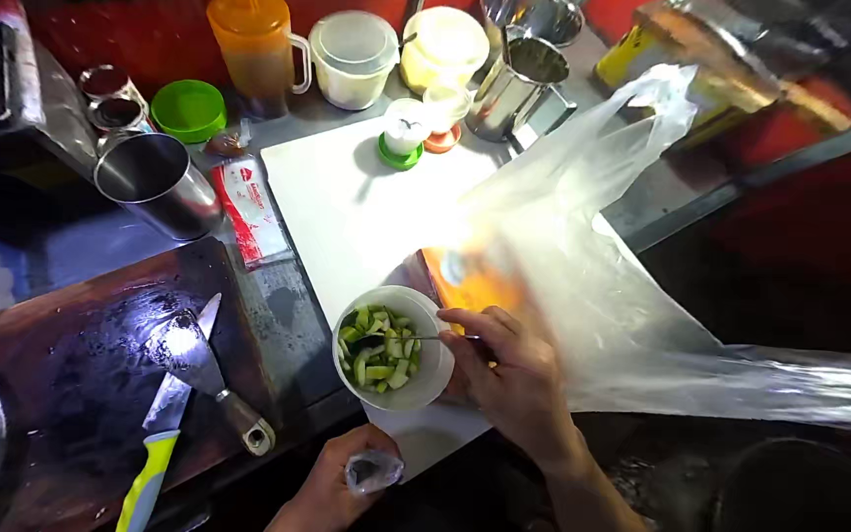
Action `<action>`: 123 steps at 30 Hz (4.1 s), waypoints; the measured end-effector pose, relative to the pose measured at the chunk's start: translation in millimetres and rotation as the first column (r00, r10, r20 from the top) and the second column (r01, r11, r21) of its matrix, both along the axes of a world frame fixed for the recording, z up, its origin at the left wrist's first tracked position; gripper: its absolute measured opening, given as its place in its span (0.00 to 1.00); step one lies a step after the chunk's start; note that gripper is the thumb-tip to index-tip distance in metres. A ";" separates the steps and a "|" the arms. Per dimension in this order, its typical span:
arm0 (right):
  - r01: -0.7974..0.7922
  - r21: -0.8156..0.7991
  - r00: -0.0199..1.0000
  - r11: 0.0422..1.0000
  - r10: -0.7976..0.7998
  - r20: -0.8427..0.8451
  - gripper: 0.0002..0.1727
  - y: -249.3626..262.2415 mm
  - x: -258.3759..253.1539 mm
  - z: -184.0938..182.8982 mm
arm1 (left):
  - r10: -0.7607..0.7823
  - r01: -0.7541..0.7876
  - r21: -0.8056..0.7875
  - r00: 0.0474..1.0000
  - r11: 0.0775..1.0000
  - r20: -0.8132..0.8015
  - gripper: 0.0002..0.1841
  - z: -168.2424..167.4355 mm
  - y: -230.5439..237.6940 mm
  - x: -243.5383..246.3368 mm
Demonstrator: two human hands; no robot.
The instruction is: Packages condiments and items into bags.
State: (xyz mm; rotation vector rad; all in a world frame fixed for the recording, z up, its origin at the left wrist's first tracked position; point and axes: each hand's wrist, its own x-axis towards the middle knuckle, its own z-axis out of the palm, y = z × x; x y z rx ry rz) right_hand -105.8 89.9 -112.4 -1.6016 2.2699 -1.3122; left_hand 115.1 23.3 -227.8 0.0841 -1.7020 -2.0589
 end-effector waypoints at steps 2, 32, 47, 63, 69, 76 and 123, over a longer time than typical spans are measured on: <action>-0.257 -0.042 0.963 0.965 0.260 0.065 0.13 -13.2 -3.6 7.2 | 0.018 -0.018 -0.023 1.000 1.000 0.005 0.10 -4.6 1.1 -8.2; -0.168 -0.313 0.970 0.935 0.213 0.116 0.13 -6.2 -19.9 -40.8 | 0.209 -0.210 0.089 0.978 0.974 0.029 0.10 4.9 1.2 -22.8; 0.231 -0.164 0.824 0.959 -0.104 0.557 0.16 -33.3 -26.5 -7.9 | 0.290 -0.275 0.136 0.950 0.952 -0.114 0.14 48.1 -19.2 7.6; -0.199 -0.306 0.978 0.931 0.171 -0.116 0.14 -1.9 -27.8 -39.8 | 0.308 -0.311 0.087 0.950 0.947 0.047 0.09 17.6 18.5 -20.1; -0.148 -0.298 0.980 0.943 0.101 -0.169 0.13 1.0 -4.0 -51.5 | 0.264 -0.261 0.089 0.964 0.961 -0.023 0.09 12.2 12.1 -21.4; -0.180 -0.289 0.982 0.940 0.157 -0.102 0.13 -0.4 -5.7 -50.8 | 0.245 -0.236 0.179 0.969 0.955 -0.030 0.08 10.8 12.1 -21.6; -0.060 -0.459 0.979 0.886 -0.037 -0.199 0.09 -43.2 0.2 77.5 | 0.823 -0.644 -0.690 0.555 0.330 -0.124 0.37 82.2 -25.0 -87.0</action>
